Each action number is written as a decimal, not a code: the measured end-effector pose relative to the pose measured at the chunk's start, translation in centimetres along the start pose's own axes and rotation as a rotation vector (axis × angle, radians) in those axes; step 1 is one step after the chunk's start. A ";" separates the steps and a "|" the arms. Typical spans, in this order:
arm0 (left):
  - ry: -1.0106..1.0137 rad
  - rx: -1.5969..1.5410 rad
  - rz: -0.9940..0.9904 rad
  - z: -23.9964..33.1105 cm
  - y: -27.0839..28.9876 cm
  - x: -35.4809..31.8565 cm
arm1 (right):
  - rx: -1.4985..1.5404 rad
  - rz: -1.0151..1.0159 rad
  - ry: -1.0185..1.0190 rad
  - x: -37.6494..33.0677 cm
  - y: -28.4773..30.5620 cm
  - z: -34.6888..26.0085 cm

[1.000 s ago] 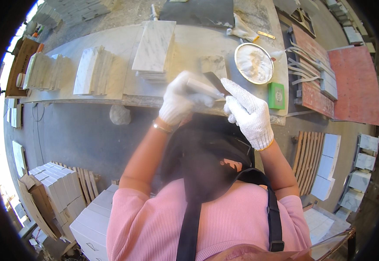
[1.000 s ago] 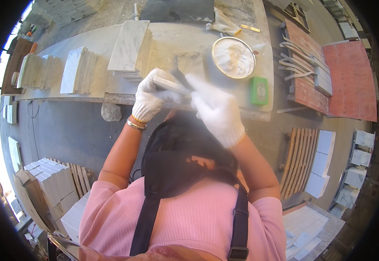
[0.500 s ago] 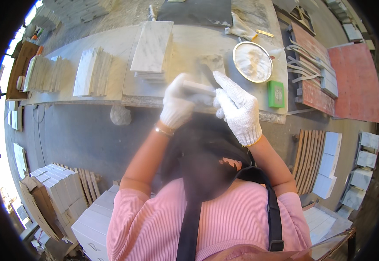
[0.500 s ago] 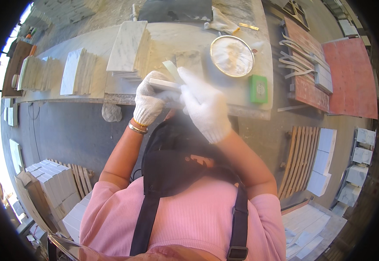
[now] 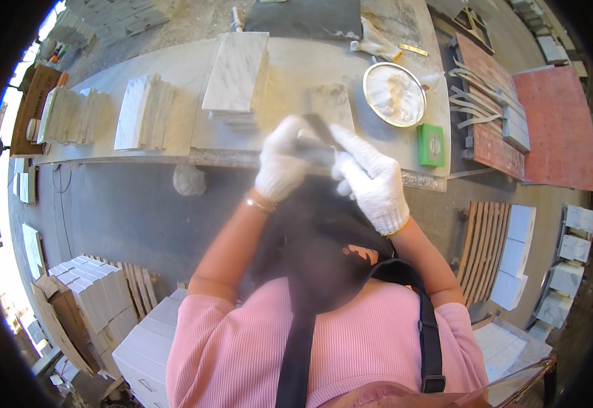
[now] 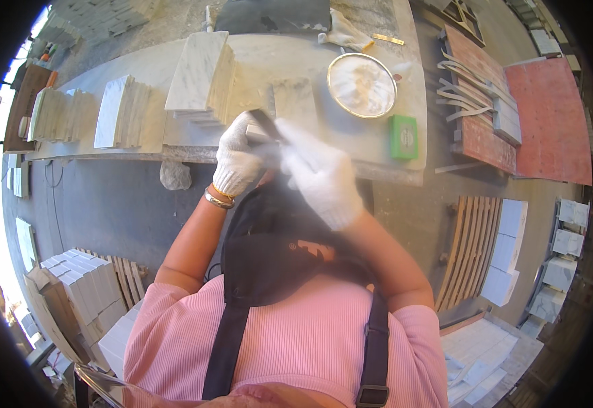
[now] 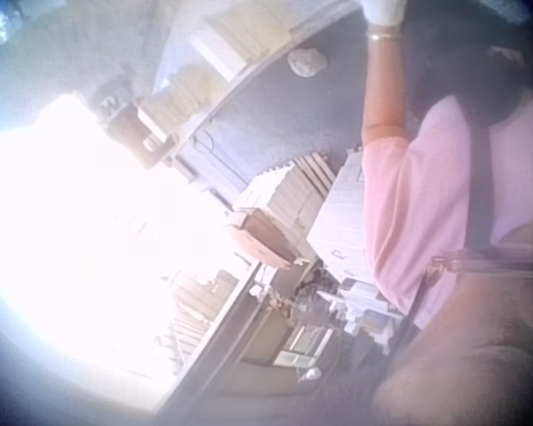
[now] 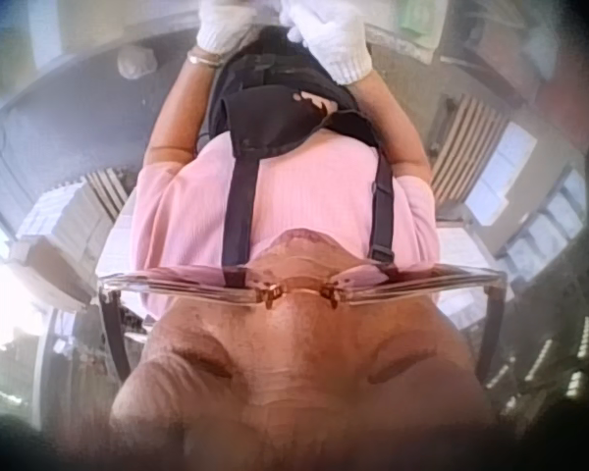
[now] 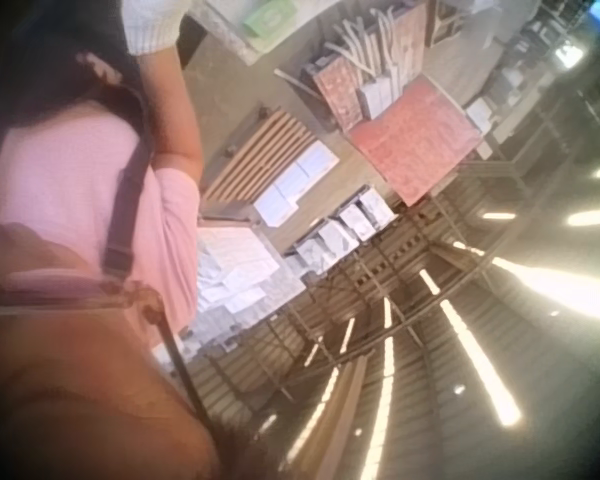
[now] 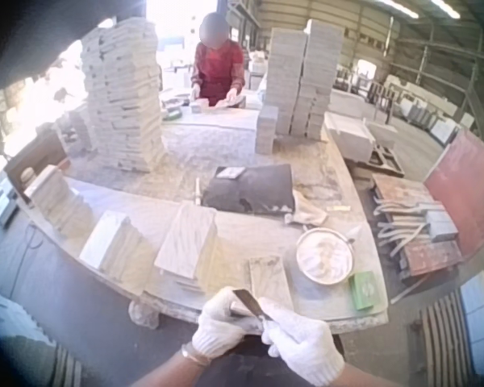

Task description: The person applies a white paste to the edges of rectangular tiles using a small metal spatula, then wipes the edges with a green sponge. The person repeats this process on multiple tiles, handling them one at a time.

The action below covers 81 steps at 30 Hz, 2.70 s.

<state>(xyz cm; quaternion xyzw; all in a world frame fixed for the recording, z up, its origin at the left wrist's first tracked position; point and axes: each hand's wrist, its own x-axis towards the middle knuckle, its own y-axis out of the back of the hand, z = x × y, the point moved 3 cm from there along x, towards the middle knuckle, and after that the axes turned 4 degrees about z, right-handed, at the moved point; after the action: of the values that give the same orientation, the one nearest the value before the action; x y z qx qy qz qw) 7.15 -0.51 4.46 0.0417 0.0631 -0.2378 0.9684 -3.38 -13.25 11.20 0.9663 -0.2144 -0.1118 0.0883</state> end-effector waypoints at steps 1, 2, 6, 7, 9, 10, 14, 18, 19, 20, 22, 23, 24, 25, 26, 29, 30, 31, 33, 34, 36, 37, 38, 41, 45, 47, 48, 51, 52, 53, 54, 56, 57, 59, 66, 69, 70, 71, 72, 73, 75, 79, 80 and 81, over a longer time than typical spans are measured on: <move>0.035 0.020 0.011 -0.3 -0.1 0.0 | 0.024 -0.022 0.014 -0.1 -0.5 -0.1; -0.005 0.026 0.022 -0.3 0.0 0.1 | 0.012 -0.037 0.041 -0.2 -0.9 -0.2; -0.180 0.055 0.050 -0.4 0.0 -0.2 | 0.044 -0.016 0.051 -1.0 -0.1 -1.0; -0.122 0.019 0.038 -0.6 0.2 -0.1 | 0.034 0.055 0.033 -1.0 0.9 -1.1; -0.086 -0.197 -0.027 -0.9 0.2 -0.2 | 0.025 0.142 -0.043 -1.0 3.2 -1.1; -0.069 -0.161 -0.020 -1.0 0.3 -0.2 | 0.040 0.163 -0.064 -1.1 3.9 -0.9; -0.128 -0.081 -0.023 -0.3 0.7 -0.2 | 0.055 0.172 -0.091 -1.3 5.2 0.2; -0.280 0.044 -0.046 1.3 1.3 -0.6 | 0.080 0.185 -0.057 -1.6 6.3 1.5; -0.216 -0.079 -0.104 1.3 1.5 -0.7 | 0.066 0.194 -0.053 -1.7 7.0 1.8; -0.151 -0.202 -0.162 1.3 1.8 -0.7 | 0.055 0.203 -0.051 -1.6 7.7 2.0; -0.015 -0.477 -0.219 0.7 1.6 -0.5 | 0.030 0.241 -0.033 -1.7 9.3 2.4; 0.055 -0.631 -0.216 0.0 1.1 -0.3 | 0.016 0.268 -0.017 -1.7 10.1 2.6; 0.104 -0.793 -0.218 -0.6 0.6 -0.1 | 0.002 0.294 -0.002 -1.7 10.9 2.8; 0.231 -0.918 -0.314 -1.4 -0.2 0.2 | 0.002 0.323 0.004 -1.6 11.6 3.1; 0.394 -0.996 -0.363 -2.4 -0.8 0.4 | -0.008 0.348 0.014 -1.5 12.4 3.4; 0.633 -1.225 -0.548 -4.3 -3.3 -0.5 | -0.085 0.423 0.085 -0.8 14.3 4.6; 0.725 -1.264 -0.564 -4.9 -4.1 -0.8 | -0.123 0.451 0.091 -0.4 14.9 5.1; 0.801 -1.313 -0.595 -5.2 -4.8 -1.2 | -0.161 0.478 0.113 0.1 15.5 5.6; 0.837 -1.357 -0.682 -5.3 -5.8 -2.0 | -0.279 0.506 0.141 0.9 16.8 6.5; 0.841 -1.385 -0.730 -5.1 -6.1 -2.3 | -0.362 0.519 0.126 1.6 17.3 6.9; 0.883 -1.380 -0.792 -4.5 -6.7 -2.8 | -0.523 0.521 0.138 3.4 18.2 7.3; 0.897 -1.329 -0.769 -4.2 -6.8 -3.0 | -0.652 0.551 0.172 4.5 18.3 7.4; 0.912 -1.278 -0.747 -3.8 -6.9 -3.3 | -0.752 0.535 0.196 5.6 18.2 7.5; 0.940 -1.260 -0.709 -2.4 -7.1 -4.2 | -1.025 0.493 0.096 8.5 17.9 7.6; 0.777 -0.985 -0.769 -1.2 -7.3 -4.5 | -1.089 0.350 0.015 9.9 16.9 6.8; 0.588 -0.818 -0.842 -0.9 -7.2 -4.0 | -1.088 0.309 0.027 9.2 16.6 5.5; 0.509 -0.743 -0.859 -0.9 -7.1 -3.9 | -1.115 0.383 0.089 8.4 16.6 4.5; 0.330 -0.594 -0.886 -0.8 -7.4 -3.9 | -1.092 0.547 0.225 4.6 16.5 1.6; 0.303 -0.572 -0.891 -0.8 -7.6 -3.9 | -0.891 0.471 0.288 3.1 16.1 1.1; 0.298 -0.571 -0.901 -0.8 -7.8 -4.0 | -0.691 0.401 0.293 1.5 15.4 0.9; 0.293 -0.567 -0.913 -0.7 -8.1 -4.2 | -0.487 0.324 0.328 0.3 14.6 0.7; 0.296 -0.570 -0.945 -0.8 -8.6 -4.3 | -0.447 0.107 0.297 -1.0 12.9 0.9; 0.302 -0.575 -0.962 -0.9 -8.9 -4.4 | -0.391 0.050 0.225 -1.1 11.9 1.4; 0.288 -0.555 -0.988 -1.3 -9.4 -4.6 | -0.350 -0.060 0.174 -1.2 10.4 2.1; 0.991 -0.967 -1.065 -2.0 -9.8 -5.2 | 0.223 -0.053 -0.198 -3.2 10.8 5.0; 0.843 -0.820 -1.019 -1.2 -8.5 -4.6 | 0.331 0.055 -0.207 -4.0 12.5 6.5; 0.787 -0.782 -0.989 -1.0 -8.1 -4.2 | 0.336 0.098 -0.229 -4.1 13.1 7.2; 0.692 -0.594 -0.988 -1.1 -8.1 -4.0 | 0.345 0.161 -0.238 -4.4 13.4 7.8; 0.610 -0.413 -0.956 -1.1 -8.0 -3.6 | 0.332 0.174 -0.218 -4.6 13.8 8.4; 0.539 -0.223 -0.901 -1.2 -7.8 -3.1 | 0.306 0.196 -0.223 -4.7 14.1 9.0; 0.476 0.003 -0.759 -1.4 -7.9 -2.5 | 0.208 0.241 -0.147 -4.4 14.9 9.8; 0.377 0.127 -0.645 0.0 -7.8 -1.3 | -0.461 0.646 0.137 -2.6 18.3 10.0; 0.404 0.114 -0.619 0.4 -7.7 -1.1 | -0.630 0.645 0.196 -1.9 18.6 9.9; 0.354 0.147 -0.609 1.0 -7.8 -0.8 | -0.794 0.645 0.202 -1.0 18.5 9.9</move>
<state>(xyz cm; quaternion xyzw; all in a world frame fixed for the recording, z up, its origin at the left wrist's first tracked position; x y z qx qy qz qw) 2.93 -7.14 5.12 0.1312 0.2220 -0.5083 0.8216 -14.09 -30.55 5.89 0.7491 -0.4326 -0.0577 0.4984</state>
